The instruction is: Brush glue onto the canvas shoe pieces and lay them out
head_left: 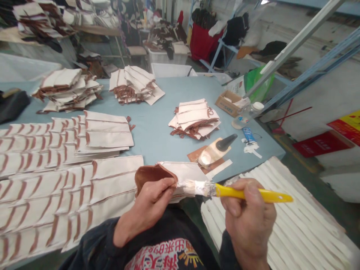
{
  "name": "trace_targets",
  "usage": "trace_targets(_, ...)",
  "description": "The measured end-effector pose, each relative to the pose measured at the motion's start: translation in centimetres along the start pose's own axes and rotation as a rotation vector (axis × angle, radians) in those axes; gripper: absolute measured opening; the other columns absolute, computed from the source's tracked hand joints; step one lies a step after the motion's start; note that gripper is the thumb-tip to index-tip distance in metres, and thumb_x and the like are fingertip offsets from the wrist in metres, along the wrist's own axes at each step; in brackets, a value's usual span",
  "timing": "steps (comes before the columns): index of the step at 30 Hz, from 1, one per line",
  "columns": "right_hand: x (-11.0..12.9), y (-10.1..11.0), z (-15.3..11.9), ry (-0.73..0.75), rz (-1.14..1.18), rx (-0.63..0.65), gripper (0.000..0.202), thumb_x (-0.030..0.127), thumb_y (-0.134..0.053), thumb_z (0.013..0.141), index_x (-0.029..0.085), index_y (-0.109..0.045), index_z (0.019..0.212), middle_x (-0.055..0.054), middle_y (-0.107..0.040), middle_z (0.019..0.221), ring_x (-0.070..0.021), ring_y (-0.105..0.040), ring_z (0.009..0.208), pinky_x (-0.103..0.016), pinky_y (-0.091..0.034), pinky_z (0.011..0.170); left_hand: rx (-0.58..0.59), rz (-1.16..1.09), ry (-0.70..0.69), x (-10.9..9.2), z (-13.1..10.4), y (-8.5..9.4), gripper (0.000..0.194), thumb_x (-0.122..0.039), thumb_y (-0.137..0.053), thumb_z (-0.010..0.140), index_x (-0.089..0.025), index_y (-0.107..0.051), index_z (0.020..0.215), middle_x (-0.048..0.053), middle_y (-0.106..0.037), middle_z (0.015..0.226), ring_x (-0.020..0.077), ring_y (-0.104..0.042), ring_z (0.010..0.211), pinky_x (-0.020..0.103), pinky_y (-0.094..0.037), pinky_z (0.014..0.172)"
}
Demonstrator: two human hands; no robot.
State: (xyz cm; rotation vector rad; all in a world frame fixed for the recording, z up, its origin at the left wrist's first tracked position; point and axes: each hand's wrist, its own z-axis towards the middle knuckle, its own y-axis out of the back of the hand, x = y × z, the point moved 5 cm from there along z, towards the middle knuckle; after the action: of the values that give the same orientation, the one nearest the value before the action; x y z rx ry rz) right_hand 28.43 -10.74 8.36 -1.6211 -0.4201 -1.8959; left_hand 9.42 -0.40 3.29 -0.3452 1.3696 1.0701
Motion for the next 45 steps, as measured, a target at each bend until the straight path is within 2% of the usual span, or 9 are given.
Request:
trace_targets(4, 0.0, 0.5, 1.2, 0.105, 0.028, 0.007, 0.035, 0.042, -0.068, 0.103, 0.02, -0.066, 0.077, 0.01, -0.044, 0.048, -0.0065, -0.038, 0.035, -0.017, -0.032, 0.038, 0.088, -0.304, 0.411, 1.0, 1.3, 0.1, 0.027, -0.038, -0.064, 0.096, -0.016, -0.072, 0.083, 0.0, -0.066, 0.073, 0.0136, -0.056, 0.066, 0.023, -0.044, 0.062)
trace_targets(12, 0.5, -0.6, 0.3, 0.42, -0.06, 0.288, 0.022, 0.03, -0.057, 0.109, 0.022, -0.069, 0.093, 0.007, -0.052, 0.056, -0.0102, -0.046, 0.041, -0.022, -0.039, 0.043, 0.155, -0.74, 0.673, 0.0, 1.9, 0.6, 0.041, -0.049, -0.09, 0.078, -0.013, -0.079, 0.095, 0.002, -0.073, 0.088, 0.0122, -0.058, 0.074, 0.021, -0.043, 0.069)
trace_targets(16, 1.2, -1.6, 0.7, 0.697, -0.252, 0.374, 0.023, 0.032, -0.056, 0.111, 0.024, -0.069, 0.095, 0.005, -0.058, 0.061, -0.0135, -0.057, 0.049, -0.026, -0.049, 0.05, 0.149, -0.794, 0.717, -0.4, 1.8, 0.0, 0.049, -0.054, -0.096, 0.073, -0.012, -0.079, 0.093, 0.0, -0.07, 0.075, 0.009, -0.051, 0.061, 0.019, -0.035, 0.057)
trace_targets(19, 1.6, -1.8, 0.7, 0.819, -0.336, 0.401, 0.024, 0.032, -0.054, 0.113, 0.023, -0.069, 0.096, 0.004, -0.063, 0.064, -0.0138, -0.062, 0.052, -0.026, -0.051, 0.052, 0.115, -0.866, 0.744, -0.4, 1.8, -0.4, 0.054, -0.056, -0.1, 0.066, -0.012, -0.08, 0.091, 0.001, -0.07, 0.073, 0.0089, -0.052, 0.059, 0.019, -0.036, 0.054)
trace_targets(25, 2.1, -0.3, -0.2, 0.881, -0.3, 0.324, 0.021, 0.031, -0.057, 0.113, 0.021, -0.07, 0.1, 0.001, -0.067, 0.069, -0.0154, -0.062, 0.054, -0.029, -0.053, 0.053, 0.046, -0.962, 0.728, 0.0, 2.2, -0.4, 0.049, -0.051, -0.102, 0.065, -0.013, -0.08, 0.086, 0.0, -0.069, 0.07, 0.0087, -0.054, 0.059, 0.017, -0.037, 0.054)
trace_targets(30, 1.3, -1.3, 0.0, 0.919, -0.39, 0.412, 0.018, 0.028, -0.056, 0.113, 0.021, -0.069, 0.101, 0.002, -0.067, 0.07, -0.0142, -0.064, 0.056, -0.027, -0.055, 0.057, 0.084, -0.959, 0.707, -0.7, 2.7, -0.5, 0.048, -0.052, -0.102, 0.066, -0.012, -0.08, 0.084, -0.001, -0.067, 0.065, 0.007, -0.049, 0.054, 0.017, -0.034, 0.051)
trace_targets(34, 1.2, -1.2, 0.2, 0.918, -0.394, 0.331, 0.02, 0.028, -0.057, 0.113, 0.021, -0.069, 0.099, 0.001, -0.069, 0.073, -0.0143, -0.066, 0.06, -0.027, -0.056, 0.06, 0.088, -1.018, 0.706, -1.2, 3.2, -0.5, 0.048, -0.05, -0.104, 0.063, -0.013, -0.08, 0.081, -0.001, -0.069, 0.064, 0.007, -0.051, 0.052, 0.016, -0.033, 0.049)
trace_targets(39, 0.9, -1.8, -0.2, 0.903, -0.391, 0.37, 0.023, 0.029, -0.053, 0.114, 0.022, -0.068, 0.098, 0.003, -0.068, 0.069, -0.013, -0.064, 0.055, -0.026, -0.055, 0.056, 0.07, -1.037, 0.711, -1.3, 3.3, -0.3, 0.048, -0.048, -0.107, 0.059, -0.013, -0.079, 0.079, 0.0, -0.072, 0.066, 0.008, -0.056, 0.053, 0.016, -0.04, 0.051)
trace_targets(45, -0.1, -0.8, 0.5, 0.85, -0.401, 0.134, 0.02, 0.033, -0.055, 0.113, 0.023, -0.068, 0.102, 0.0, -0.072, 0.073, -0.0182, -0.073, 0.063, -0.033, -0.063, 0.063, 0.094, -1.022, 0.688, -1.0, 2.9, -0.1, 0.042, -0.045, -0.103, 0.067, -0.013, -0.081, 0.081, 0.0, -0.071, 0.066, 0.0078, -0.055, 0.053, 0.017, -0.038, 0.05)
